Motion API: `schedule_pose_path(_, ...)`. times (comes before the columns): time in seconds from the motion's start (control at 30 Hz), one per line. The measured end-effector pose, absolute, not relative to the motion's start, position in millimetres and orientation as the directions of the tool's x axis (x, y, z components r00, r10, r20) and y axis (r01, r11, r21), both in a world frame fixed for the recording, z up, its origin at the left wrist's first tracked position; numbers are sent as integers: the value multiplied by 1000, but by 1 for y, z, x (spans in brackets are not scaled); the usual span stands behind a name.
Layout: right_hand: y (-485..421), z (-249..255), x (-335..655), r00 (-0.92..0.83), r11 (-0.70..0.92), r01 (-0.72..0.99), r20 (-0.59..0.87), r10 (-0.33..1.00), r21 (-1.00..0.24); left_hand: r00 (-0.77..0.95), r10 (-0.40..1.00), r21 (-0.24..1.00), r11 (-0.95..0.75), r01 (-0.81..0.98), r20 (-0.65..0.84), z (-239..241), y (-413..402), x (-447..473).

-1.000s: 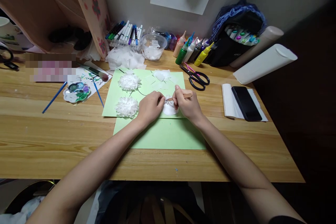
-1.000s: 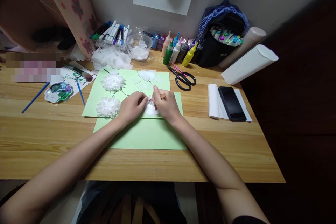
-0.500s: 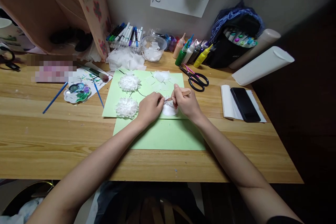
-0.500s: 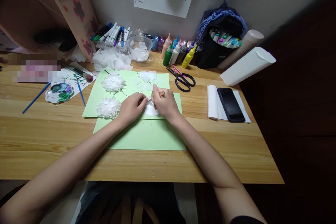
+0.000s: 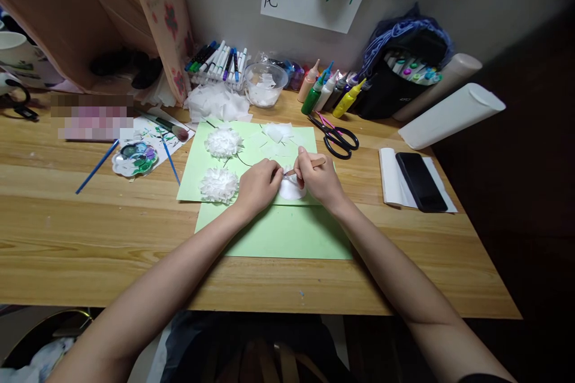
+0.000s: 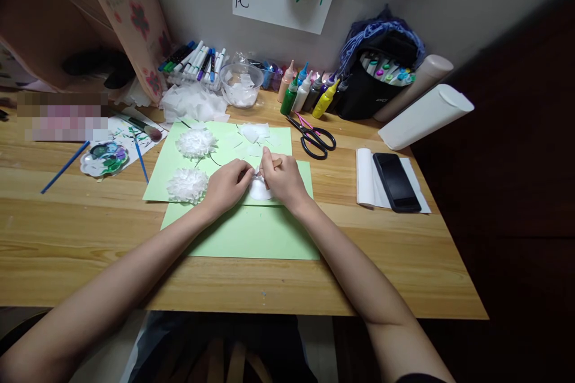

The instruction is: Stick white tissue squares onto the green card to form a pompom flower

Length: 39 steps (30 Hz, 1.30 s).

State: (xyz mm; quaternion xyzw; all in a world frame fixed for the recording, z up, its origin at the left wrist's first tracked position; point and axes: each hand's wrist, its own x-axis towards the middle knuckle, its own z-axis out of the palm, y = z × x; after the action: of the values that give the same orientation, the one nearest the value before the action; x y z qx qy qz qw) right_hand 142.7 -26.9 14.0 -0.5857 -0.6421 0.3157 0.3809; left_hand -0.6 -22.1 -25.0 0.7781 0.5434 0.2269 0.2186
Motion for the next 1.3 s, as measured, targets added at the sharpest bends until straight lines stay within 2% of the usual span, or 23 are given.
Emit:
schedule_pose_path(0.27,-27,17,144,9,68,422,79,997,-904,303,946,590,-309,746,113,-25,-22,-1)
schedule_pose_path(0.73,-29,16,141,-26,113,498,116,993,-860,299,948,588,-305,749,109,-24,-22,0)
schedule_pose_path(1.07,-23,7,142,102,12,330,48,994,-944,297,949,587,-300,752,105,-25,-22,0)
schedule_pose_path(1.3,-27,12,139,55,42,441,74,996,-896,296,949,587,-300,752,106,-24,-22,0)
